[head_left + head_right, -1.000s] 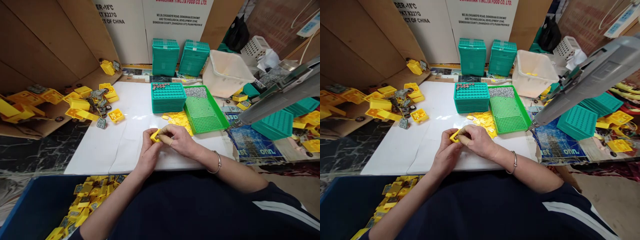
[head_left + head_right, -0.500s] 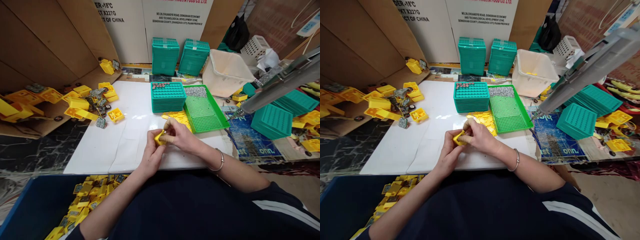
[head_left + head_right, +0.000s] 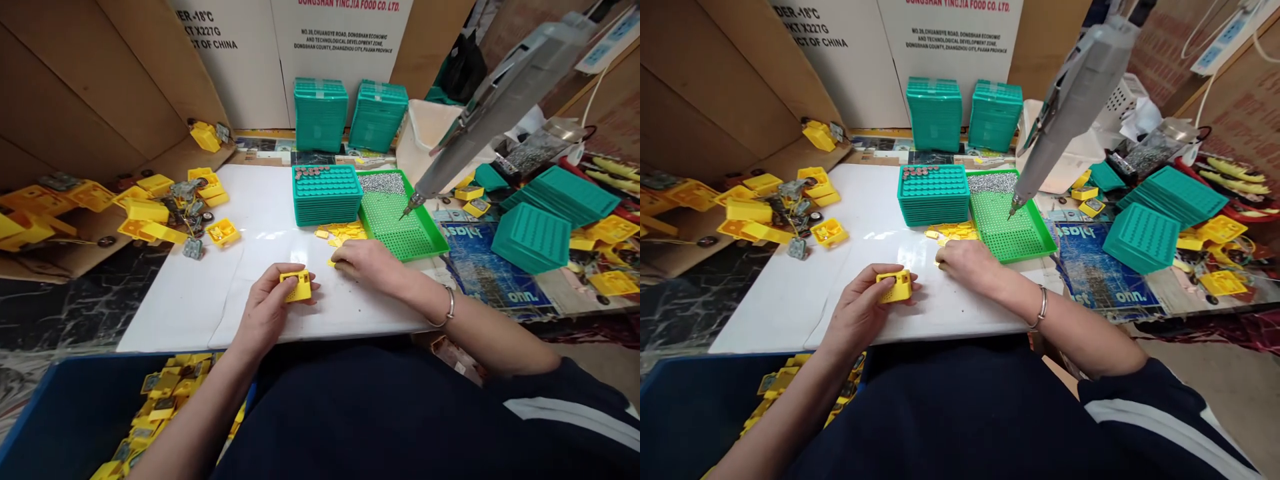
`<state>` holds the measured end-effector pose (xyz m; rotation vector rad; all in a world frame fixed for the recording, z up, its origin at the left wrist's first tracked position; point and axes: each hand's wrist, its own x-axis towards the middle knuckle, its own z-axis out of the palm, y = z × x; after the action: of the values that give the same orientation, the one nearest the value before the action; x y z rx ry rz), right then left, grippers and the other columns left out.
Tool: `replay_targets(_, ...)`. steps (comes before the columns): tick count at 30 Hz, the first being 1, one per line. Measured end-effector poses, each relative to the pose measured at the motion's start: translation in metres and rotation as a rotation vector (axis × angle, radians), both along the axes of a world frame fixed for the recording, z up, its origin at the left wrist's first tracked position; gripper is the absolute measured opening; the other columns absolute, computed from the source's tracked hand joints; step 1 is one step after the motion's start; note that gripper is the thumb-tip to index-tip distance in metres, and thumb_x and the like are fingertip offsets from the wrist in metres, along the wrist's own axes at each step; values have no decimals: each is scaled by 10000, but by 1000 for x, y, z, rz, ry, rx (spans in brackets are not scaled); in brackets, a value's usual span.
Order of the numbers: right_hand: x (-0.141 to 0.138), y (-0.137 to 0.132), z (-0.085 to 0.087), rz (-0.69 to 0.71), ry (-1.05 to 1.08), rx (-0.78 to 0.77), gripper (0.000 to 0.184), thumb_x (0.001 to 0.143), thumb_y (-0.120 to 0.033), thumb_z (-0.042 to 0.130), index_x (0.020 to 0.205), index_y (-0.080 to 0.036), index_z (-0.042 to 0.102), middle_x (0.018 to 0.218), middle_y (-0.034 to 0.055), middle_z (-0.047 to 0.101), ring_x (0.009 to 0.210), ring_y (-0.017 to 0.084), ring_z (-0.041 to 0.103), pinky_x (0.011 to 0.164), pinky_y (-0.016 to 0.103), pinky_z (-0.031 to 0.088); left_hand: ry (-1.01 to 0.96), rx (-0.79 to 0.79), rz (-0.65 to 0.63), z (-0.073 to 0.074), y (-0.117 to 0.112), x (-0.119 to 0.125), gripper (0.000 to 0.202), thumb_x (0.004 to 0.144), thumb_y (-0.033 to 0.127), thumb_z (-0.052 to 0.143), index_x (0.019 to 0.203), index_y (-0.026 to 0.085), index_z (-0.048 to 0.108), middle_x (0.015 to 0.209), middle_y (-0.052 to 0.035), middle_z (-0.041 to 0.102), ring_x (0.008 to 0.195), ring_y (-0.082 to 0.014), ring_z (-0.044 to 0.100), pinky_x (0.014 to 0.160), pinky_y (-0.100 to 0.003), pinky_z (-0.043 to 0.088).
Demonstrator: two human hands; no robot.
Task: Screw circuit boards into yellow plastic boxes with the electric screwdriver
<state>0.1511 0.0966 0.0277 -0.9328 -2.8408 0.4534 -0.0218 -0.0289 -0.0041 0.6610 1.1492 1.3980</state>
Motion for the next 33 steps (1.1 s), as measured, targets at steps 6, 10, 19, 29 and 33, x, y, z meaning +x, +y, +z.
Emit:
replay_targets(6,-26,-14,-5,70,-244,146,189,865,-91,513,825,-105,697,835,167,693,790,222,634,634,312,399,-29,5,-15,1,5,9,194,844,279,621,1015,187,616,1000,-61,705,912,-213,693,735,-328,573)
replay_targets(10,-25,-14,4,47,-216,179,232,885,-92,448,906,-97,679,876,182,704,769,229,643,605,313,391,-78,19,1,4,6,11,184,836,260,614,1004,185,605,999,-67,707,915,-221,693,739,-350,575)
replay_targets(19,14,-22,-7,83,605,-157,104,909,-259,573,910,-170,627,843,13,707,724,92,634,670,208,471,-162,25,-50,7,14,21,186,813,247,621,985,182,590,910,-37,699,849,-207,691,704,-340,585)
replay_targets(29,32,-20,-16,445,548,573,238,961,-180,413,900,-185,643,697,26,674,619,112,591,576,240,470,-230,-48,-392,11,20,22,152,803,231,603,926,143,591,752,-61,676,684,-219,688,489,-254,513)
replay_targets(33,30,-29,-13,111,670,165,147,936,-235,515,883,-177,640,745,19,685,644,91,621,583,204,485,-197,-3,-285,7,23,28,192,847,244,596,1022,181,550,904,-43,680,808,-188,683,687,-295,551)
